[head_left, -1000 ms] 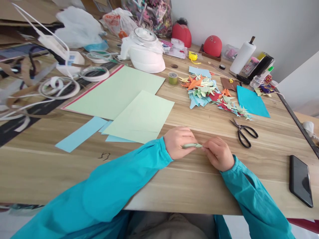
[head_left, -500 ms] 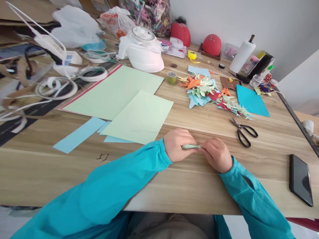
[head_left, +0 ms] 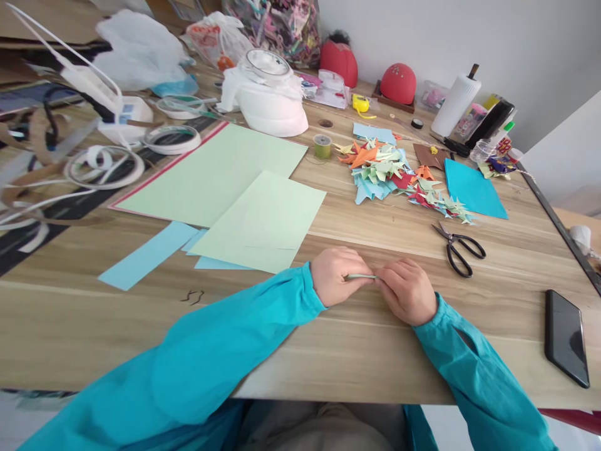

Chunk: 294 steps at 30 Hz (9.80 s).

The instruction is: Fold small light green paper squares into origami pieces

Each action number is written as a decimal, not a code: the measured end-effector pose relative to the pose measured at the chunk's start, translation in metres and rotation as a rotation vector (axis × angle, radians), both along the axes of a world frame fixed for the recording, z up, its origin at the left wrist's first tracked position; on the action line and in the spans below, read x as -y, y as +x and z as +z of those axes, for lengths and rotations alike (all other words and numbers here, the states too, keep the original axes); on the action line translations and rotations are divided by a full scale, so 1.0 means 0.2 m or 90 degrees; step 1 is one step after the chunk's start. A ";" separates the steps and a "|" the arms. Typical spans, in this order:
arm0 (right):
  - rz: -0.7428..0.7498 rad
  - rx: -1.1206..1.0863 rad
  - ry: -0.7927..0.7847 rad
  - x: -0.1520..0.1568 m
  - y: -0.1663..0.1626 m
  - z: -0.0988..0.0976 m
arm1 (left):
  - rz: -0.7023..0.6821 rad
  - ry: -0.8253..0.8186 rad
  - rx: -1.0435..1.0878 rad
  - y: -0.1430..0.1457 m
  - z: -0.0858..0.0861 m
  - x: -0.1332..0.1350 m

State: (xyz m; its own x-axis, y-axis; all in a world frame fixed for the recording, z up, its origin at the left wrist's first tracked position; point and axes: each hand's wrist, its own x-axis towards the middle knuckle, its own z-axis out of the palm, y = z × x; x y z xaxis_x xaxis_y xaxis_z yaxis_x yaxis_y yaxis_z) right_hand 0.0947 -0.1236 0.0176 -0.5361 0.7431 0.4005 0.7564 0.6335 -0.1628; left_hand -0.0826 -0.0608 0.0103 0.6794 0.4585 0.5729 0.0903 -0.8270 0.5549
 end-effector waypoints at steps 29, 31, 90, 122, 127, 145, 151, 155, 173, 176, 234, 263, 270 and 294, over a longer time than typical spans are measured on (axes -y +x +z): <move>0.045 -0.031 0.049 0.00 0.02 0.02 | 0.046 -0.256 0.012 0.00 -0.01 0.00; 0.044 -0.030 0.050 0.00 0.02 0.02 | 0.060 -0.274 0.009 0.00 -0.01 -0.01; 0.054 -0.191 -0.132 0.02 0.01 0.02 | -0.030 -0.356 0.058 0.02 -0.03 0.03; -0.163 -0.695 -0.659 -0.02 0.01 -0.01 | -0.007 -0.834 0.011 0.04 0.06 0.00; -0.203 -0.783 -0.736 -0.03 0.01 -0.02 | 0.002 -0.837 0.012 0.04 0.02 -0.01; -0.261 -0.815 -0.825 -0.04 0.00 -0.01 | -0.043 -0.961 0.075 0.06 -0.01 0.01; -0.254 -0.798 -0.822 -0.03 0.01 -0.01 | -0.046 -0.967 0.081 0.05 -0.02 0.01; -0.243 -0.790 -0.825 -0.03 0.00 0.00 | -0.040 -0.956 0.080 0.05 -0.02 0.01; -0.145 -0.654 -0.707 -0.01 0.01 0.01 | -0.123 -0.929 0.112 0.07 -0.04 0.03; -0.135 -0.652 -0.690 -0.02 0.03 0.00 | -0.106 -0.942 0.100 0.07 -0.02 0.03; -0.008 -0.251 -0.093 0.01 0.04 0.04 | -0.001 -0.651 0.100 0.03 0.01 0.02; -0.062 -0.207 -0.045 -0.01 0.06 -0.02 | 0.002 -0.430 0.200 0.03 0.00 0.00; -0.033 -0.123 -0.008 -0.02 0.06 -0.04 | 0.030 -0.265 0.152 0.03 -0.02 0.02; -0.029 -0.114 0.069 0.00 0.02 -0.06 | -0.002 -0.073 0.055 0.04 -0.04 0.05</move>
